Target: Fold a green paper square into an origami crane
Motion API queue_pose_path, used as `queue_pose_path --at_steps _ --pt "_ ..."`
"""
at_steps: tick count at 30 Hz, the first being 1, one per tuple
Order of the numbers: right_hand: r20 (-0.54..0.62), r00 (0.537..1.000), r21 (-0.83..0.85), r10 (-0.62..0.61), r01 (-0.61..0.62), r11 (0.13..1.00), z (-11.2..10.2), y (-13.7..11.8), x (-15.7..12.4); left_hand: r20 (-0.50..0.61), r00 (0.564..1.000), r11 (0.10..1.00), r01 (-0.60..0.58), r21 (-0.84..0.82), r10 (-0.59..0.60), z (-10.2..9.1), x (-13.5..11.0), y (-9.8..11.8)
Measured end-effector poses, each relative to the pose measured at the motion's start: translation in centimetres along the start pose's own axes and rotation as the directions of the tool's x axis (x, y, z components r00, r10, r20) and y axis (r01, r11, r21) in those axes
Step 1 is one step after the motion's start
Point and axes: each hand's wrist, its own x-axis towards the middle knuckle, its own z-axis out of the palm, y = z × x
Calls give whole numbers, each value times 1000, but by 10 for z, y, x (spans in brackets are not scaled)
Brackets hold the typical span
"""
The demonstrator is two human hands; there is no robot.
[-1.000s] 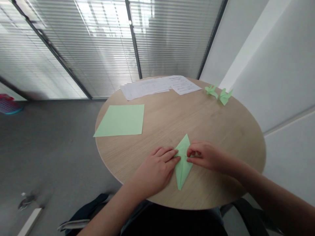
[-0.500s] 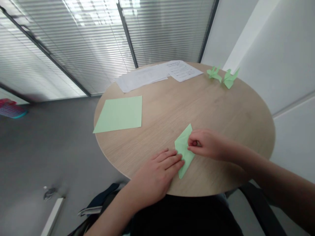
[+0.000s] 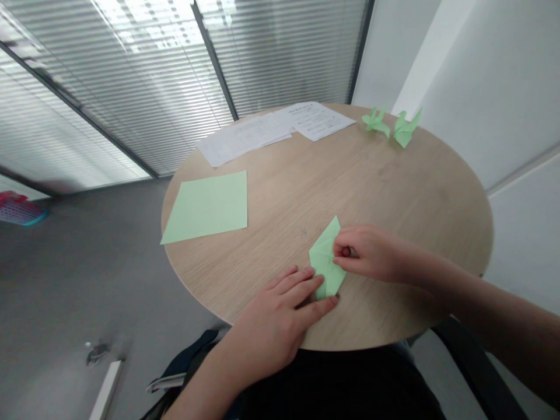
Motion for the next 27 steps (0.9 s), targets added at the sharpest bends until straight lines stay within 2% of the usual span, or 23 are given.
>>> queue_pose_path --at_steps 14,27 --pt "-24 1000 -11 1 -1 1000 3 0 0 9 1000 1000 6 4 -6 -1 2 1" --pt "8 999 -2 -41 41 999 0 2 -1 15 1000 1000 4 15 -4 -3 3 2"
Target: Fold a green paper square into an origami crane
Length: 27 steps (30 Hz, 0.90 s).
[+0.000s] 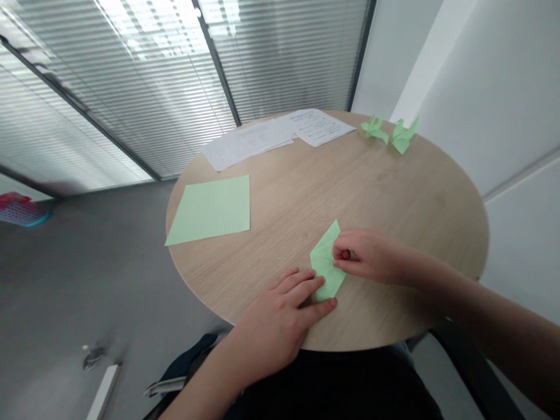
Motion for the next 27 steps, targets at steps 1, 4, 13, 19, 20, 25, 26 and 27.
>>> queue_pose_path --at_steps 1,4,13,19,20,25,26,27 --pt "0 1000 -2 -2 2 1000 0 0 0 -2 1000 1000 1 -4 -1 0 0 0" --pt "-4 1000 -6 -14 14 1000 1 2 -1 -14 1000 999 9 -31 -10 0 1 0" --pt "-5 1000 -1 -17 17 1000 2 2 -1 -22 1000 1000 -2 -2 2 -2 5 1" --pt "-4 1000 -13 -11 11 1000 2 3 0 -13 1000 1000 0 3 0 -2 5 1" --pt "-5 1000 -13 -11 11 1000 2 2 0 -12 1000 1000 1 3 -1 -2 5 1" --pt "0 1000 -6 0 0 1000 3 1 0 -12 1000 1000 9 21 -8 0 4 2" --pt "1 1000 -4 6 -6 1000 3 1 0 -13 1000 1000 9 27 -9 0 4 2" --pt "2 1000 -2 10 -10 1000 4 2 -1 -13 1000 999 9 33 -9 0 4 2"
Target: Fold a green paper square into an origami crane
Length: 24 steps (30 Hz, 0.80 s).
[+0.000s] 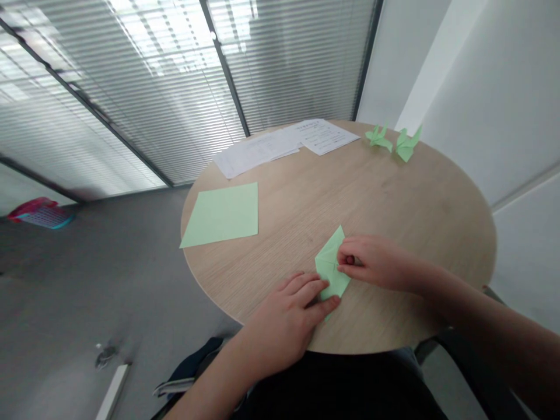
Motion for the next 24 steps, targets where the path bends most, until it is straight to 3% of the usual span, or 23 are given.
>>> queue_pose_path --at_steps 9,24 --pt "5 1000 -12 6 -6 1000 -2 -2 1 -8 1000 1000 -9 -2 9 4 -3 -1" --pt "15 1000 -5 -2 2 1000 -2 -1 1 -63 997 973 -63 -223 50 -3 -9 -6"
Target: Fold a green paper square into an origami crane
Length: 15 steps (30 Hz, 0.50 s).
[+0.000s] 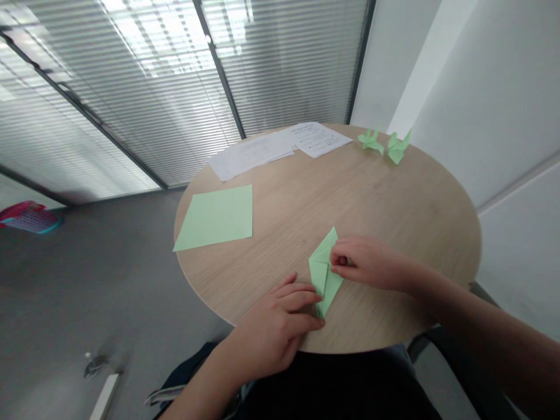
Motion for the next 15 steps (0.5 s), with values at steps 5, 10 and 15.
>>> queue_pose_path --at_steps 5,10,15 --pt "-6 1000 1 -13 13 1000 0 -1 -1 5 998 997 66 -29 -65 -8 4 5" --pt "-17 1000 9 -17 17 1000 1 2 0 31 994 994 104 29 -105 -6 10 9" --pt "-56 998 -18 7 -8 1000 4 1 -3 58 991 984 113 135 -122 6 10 8"
